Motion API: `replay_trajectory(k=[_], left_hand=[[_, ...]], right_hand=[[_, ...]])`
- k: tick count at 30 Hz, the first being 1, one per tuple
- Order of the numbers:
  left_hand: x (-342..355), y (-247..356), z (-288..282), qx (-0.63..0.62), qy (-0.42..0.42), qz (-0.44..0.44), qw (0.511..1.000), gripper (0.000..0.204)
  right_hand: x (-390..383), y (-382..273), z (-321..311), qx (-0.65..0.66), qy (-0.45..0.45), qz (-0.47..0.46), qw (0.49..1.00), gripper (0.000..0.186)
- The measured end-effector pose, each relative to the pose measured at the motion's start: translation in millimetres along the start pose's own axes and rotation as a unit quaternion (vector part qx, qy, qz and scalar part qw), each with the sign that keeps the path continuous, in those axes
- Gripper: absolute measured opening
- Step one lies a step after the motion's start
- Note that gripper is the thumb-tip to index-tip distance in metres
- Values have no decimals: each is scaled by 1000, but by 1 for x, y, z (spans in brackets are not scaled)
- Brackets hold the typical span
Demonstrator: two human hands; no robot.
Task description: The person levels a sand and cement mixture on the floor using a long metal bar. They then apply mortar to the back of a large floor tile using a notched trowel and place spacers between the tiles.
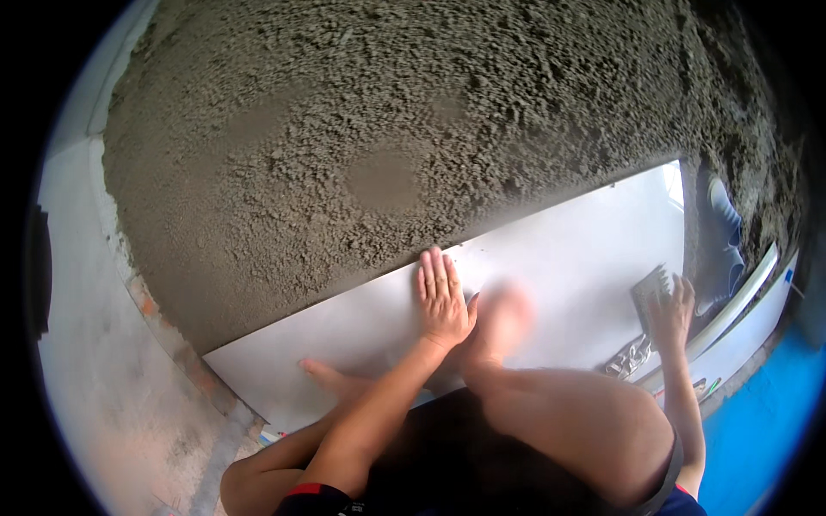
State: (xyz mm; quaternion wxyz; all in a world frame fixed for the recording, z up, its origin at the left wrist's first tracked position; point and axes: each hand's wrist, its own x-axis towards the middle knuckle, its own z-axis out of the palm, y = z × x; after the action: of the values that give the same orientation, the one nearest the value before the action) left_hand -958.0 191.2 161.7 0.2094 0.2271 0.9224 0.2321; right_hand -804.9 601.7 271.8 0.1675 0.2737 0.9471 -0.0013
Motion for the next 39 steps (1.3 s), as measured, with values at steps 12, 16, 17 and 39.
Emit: replay_trajectory(k=[12, 16, 17, 39], left_hand=[[118, 60, -21, -170, 47, 300, 937, 77], [94, 17, -49, -104, 66, 269, 955, 71], [82, 4, -55, -86, 50, 268, 958, 70], [24, -53, -33, 114, -72, 283, 950, 72]], right_hand=[[31, -203, 6, 195, -199, -352, 894, 54], [54, -228, 23, 243, -103, -448, 854, 68], [58, -228, 31, 211, -142, -443, 860, 69], [48, -185, 52, 262, -88, -487, 829, 69]])
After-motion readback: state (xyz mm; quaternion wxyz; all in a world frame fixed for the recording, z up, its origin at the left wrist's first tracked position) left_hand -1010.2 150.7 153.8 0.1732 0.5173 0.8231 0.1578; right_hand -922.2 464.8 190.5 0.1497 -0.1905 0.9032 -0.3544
